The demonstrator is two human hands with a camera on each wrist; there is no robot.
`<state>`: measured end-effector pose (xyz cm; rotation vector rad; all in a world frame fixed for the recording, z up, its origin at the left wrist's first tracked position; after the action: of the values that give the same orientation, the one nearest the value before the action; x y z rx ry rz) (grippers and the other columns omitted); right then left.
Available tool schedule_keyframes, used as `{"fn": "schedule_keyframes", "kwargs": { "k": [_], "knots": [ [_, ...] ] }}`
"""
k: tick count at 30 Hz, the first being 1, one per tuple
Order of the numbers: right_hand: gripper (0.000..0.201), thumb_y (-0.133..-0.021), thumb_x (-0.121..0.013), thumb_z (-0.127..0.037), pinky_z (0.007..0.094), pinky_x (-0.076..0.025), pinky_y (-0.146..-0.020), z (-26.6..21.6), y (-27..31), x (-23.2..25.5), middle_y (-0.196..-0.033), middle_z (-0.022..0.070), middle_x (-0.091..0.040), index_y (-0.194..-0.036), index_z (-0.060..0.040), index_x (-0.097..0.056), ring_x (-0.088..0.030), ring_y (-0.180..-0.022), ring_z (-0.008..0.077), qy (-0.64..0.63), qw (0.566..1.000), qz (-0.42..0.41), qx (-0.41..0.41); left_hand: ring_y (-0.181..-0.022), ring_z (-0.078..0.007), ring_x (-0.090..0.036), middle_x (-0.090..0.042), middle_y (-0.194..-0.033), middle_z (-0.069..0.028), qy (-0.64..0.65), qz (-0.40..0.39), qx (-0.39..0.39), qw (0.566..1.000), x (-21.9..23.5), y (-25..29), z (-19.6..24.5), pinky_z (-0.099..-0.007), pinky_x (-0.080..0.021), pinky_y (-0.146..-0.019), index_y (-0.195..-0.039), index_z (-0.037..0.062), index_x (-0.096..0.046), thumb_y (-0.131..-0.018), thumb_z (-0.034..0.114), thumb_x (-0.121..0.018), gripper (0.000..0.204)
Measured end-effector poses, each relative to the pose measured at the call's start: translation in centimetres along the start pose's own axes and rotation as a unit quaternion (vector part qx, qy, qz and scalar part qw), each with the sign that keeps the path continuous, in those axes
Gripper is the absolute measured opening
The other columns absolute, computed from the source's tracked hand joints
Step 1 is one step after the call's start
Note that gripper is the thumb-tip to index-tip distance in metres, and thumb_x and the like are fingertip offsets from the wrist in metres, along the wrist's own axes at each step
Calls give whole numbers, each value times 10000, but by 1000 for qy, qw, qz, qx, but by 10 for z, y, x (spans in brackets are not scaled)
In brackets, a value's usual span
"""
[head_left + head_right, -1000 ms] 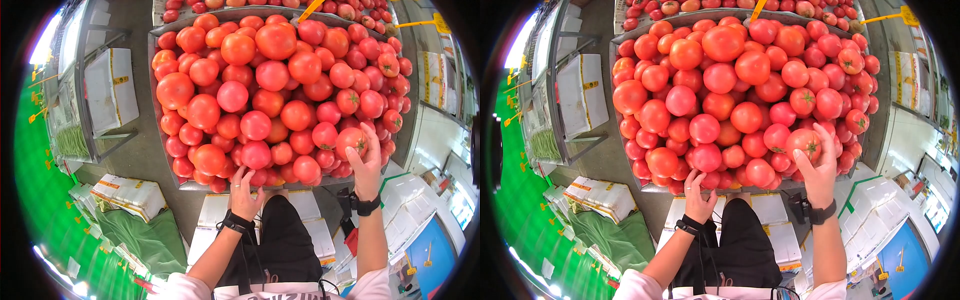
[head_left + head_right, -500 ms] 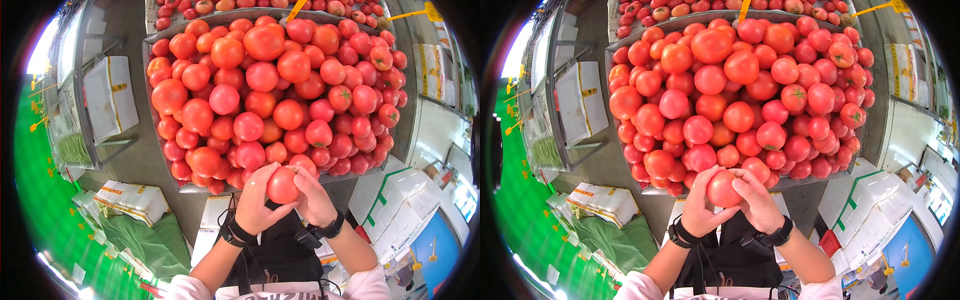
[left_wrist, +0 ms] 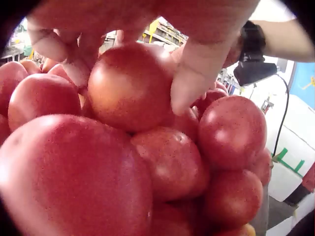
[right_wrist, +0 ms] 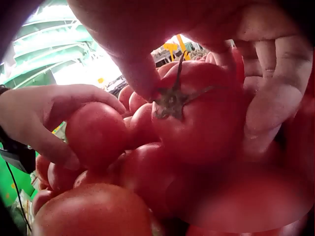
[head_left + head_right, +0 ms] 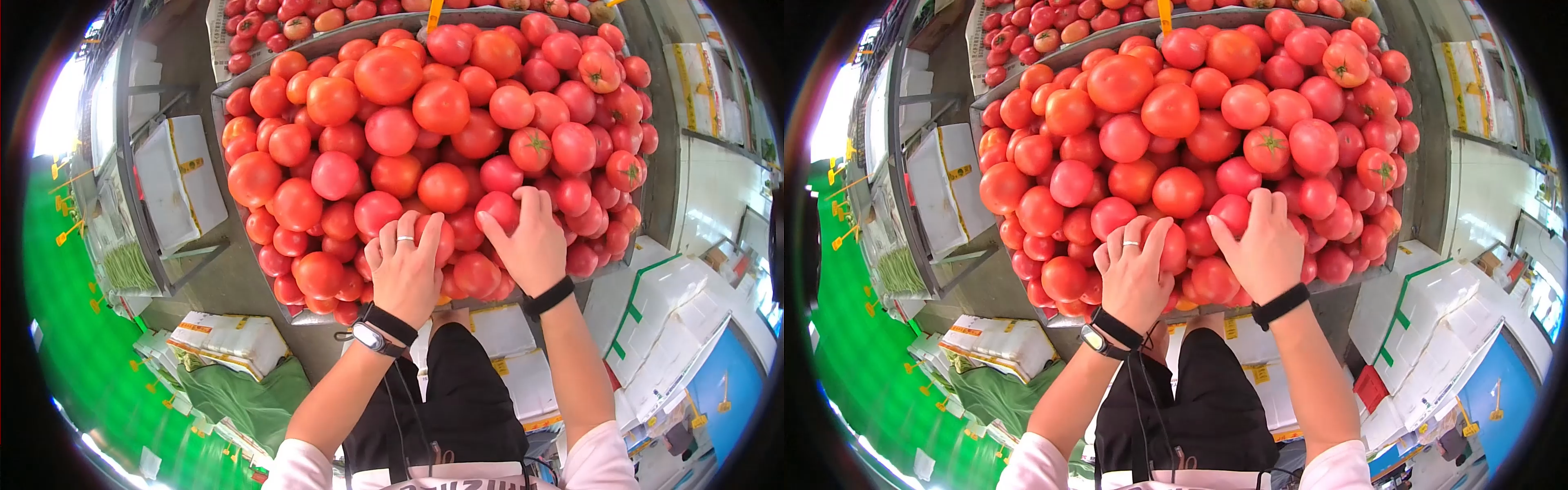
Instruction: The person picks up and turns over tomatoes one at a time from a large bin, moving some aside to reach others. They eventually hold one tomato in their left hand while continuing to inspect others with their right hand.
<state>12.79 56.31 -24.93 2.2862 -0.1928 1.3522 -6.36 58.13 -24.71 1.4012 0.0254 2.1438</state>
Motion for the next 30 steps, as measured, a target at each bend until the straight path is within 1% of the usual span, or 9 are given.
{"fn": "schedule_keyframes", "kwargs": {
  "k": [3,6,8,9,12,16,19,21,30],
  "knots": [
    [557,-889,-805,-394,547,-604,-733,-2,-3,-8,-1162,194,-574,-1188,-41,-494,-691,-928,454,17,1000,-9,-9,-1360,-343,-479,-512,-1499,-103,0,36,5,999,-5,-1,-3,-497,-362,-1101,-1503,160,-556,-722,62,-742,809],
    [541,-881,-807,-296,531,-598,-823,1,-2,-8,-1197,203,-575,-1251,-22,-524,-683,-1020,438,-42,998,-34,-12,-1363,-345,-476,-491,-1534,-109,-6,50,2,999,-8,0,-5,-498,-355,-1113,-1525,163,-543,-718,58,-740,837],
    [560,-867,-804,-233,495,-577,-908,-2,0,-2,-1234,195,-572,-1310,-17,-539,-668,-1087,401,-127,991,-14,45,-1364,-345,-474,-482,-1551,-109,-18,49,-3,999,-10,1,-6,-496,-351,-1118,-1534,158,-532,-734,82,-761,836],
    [575,-860,-802,-201,477,-567,-951,-4,1,1,-1252,192,-570,-1340,-14,-546,-661,-1120,383,-169,983,-5,74,-1365,-345,-473,-477,-1560,-108,-25,50,-5,998,-10,0,-7,-496,-348,-1121,-1539,155,-526,-742,94,-771,836],
    [598,-865,-786,-176,430,-515,-1043,3,-8,-2,-1304,164,-558,-1396,-18,-564,-623,-1182,316,-314,948,-31,51,-1362,-336,-477,-494,-1552,-107,21,49,0,999,-3,-1,-5,-493,-347,-1120,-1543,139,-512,-778,150,-806,820],
    [629,-818,-803,-69,417,-503,-1063,-22,-31,-2,-1310,142,-550,-1355,-19,-480,-609,-1192,281,-481,876,13,38,-1356,-325,-485,-519,-1533,-101,25,50,-1,998,-3,-1,-9,-492,-352,-1116,-1536,121,-513,-815,213,-822,790],
    [702,-775,-819,-20,436,-481,-1097,-55,-45,1,-1353,194,-517,-1383,-26,-470,-576,-1247,356,-336,928,50,153,-1345,-316,-495,-529,-1525,-103,20,45,-2,999,-2,-1,-8,-492,-365,-1111,-1519,116,-534,-840,236,-807,741],
    [743,-764,-829,-16,459,-459,-1119,-84,-44,5,-1370,212,-497,-1429,-51,-500,-513,-1306,408,-243,935,81,243,-1345,-308,-497,-535,-1522,-93,19,43,1,999,-2,-2,-9,-491,-366,-1110,-1515,120,-537,-832,241,-815,747],
    [674,-784,-858,-42,481,-448,-1122,-107,-43,-29,-1399,150,-509,-1391,-89,-569,-511,-1307,383,-144,945,65,285,-1339,-295,-503,-549,-1509,-82,25,58,-1,998,-3,-1,-11,-487,-369,-1105,-1501,126,-547,-817,234,-823,745]
  ]
}}
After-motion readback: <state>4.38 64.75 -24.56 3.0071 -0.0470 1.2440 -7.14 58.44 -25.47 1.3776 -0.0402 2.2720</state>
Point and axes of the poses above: each hand's wrist, its own y-axis away from the middle knuckle, its own x-axis out of the back of the hand, z = x × y, the point moved 10 cm from there along -y, towards the middle knuckle
